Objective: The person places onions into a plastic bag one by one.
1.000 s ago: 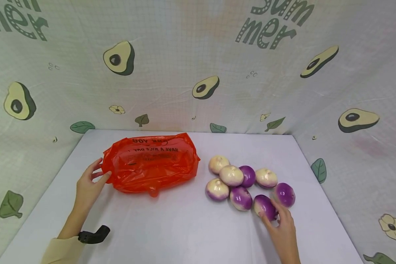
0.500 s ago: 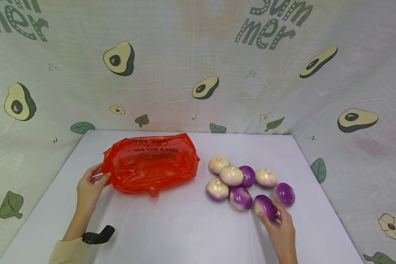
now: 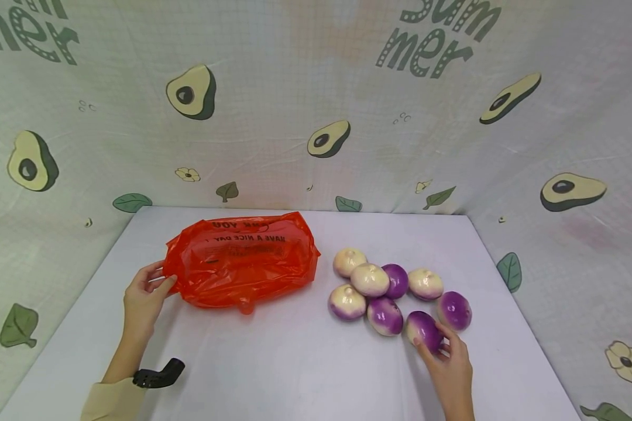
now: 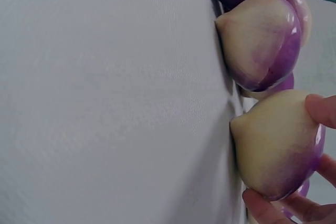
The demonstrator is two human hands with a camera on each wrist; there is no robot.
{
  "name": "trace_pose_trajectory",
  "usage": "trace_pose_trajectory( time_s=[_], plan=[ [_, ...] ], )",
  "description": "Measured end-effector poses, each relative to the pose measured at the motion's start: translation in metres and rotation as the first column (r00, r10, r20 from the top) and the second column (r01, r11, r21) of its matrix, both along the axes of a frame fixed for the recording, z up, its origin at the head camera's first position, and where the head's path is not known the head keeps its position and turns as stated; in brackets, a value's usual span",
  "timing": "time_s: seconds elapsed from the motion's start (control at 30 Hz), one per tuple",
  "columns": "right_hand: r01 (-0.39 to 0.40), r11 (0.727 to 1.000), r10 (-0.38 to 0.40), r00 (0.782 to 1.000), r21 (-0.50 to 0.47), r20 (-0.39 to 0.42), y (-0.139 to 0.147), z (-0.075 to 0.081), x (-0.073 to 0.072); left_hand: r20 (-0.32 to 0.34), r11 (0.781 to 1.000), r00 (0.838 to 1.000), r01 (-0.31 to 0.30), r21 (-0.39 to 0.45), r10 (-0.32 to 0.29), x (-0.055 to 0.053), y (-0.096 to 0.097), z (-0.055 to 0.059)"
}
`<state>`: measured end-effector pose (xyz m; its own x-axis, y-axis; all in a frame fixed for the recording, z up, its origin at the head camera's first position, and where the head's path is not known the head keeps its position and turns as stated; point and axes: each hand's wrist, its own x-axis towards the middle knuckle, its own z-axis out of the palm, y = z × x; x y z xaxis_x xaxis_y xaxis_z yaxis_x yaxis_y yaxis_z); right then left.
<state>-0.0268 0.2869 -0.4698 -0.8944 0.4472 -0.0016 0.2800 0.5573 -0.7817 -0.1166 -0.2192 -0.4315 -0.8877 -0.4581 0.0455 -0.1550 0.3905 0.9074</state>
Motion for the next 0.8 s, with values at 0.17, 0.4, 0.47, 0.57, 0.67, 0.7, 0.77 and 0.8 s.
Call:
trace_pose_trajectory(
  time_s=[0.17,0.4,0.47,0.57,0.67,0.7,0.77,0.8],
  plan=[
    [0.016,1.000,-0.016,1.000,-0.003,0.009,0.000,0.000,0.000,-0.003,1.000,1.000,0.000,-0.009,0.000,0.000,-0.001,-0.002],
    [0.065,0.997,-0.065,0.998,-0.030,-0.009,-0.003,0.001,0.000,0.005,1.000,1.000,0.004,0.007,-0.004,0.000,0.000,-0.001],
    [0.082,0.996,-0.083,0.996,-0.039,-0.031,-0.005,0.003,-0.001,0.007,1.000,1.000,0.003,0.009,-0.003,0.000,0.000,-0.001],
    [0.090,0.995,-0.092,0.994,-0.040,-0.062,-0.007,0.007,-0.001,0.008,1.000,1.000,0.000,0.007,-0.001,-0.001,-0.001,-0.002],
    [0.083,0.996,-0.086,0.992,-0.034,-0.094,-0.009,0.012,-0.001,0.006,1.000,1.000,-0.002,0.004,0.002,-0.001,-0.001,-0.002],
    [0.076,0.997,-0.079,0.991,-0.027,-0.106,-0.010,0.014,-0.001,0.005,1.000,1.000,-0.002,0.005,0.002,-0.001,-0.001,-0.002],
    [0.075,0.997,-0.076,0.989,-0.011,-0.127,-0.012,0.017,-0.001,0.007,1.000,1.000,-0.007,0.009,0.007,-0.001,-0.001,-0.003],
    [0.079,0.997,-0.080,0.988,-0.011,-0.135,-0.013,0.019,-0.002,0.006,1.000,1.000,-0.006,0.009,0.006,-0.001,-0.001,-0.003]
  ],
)
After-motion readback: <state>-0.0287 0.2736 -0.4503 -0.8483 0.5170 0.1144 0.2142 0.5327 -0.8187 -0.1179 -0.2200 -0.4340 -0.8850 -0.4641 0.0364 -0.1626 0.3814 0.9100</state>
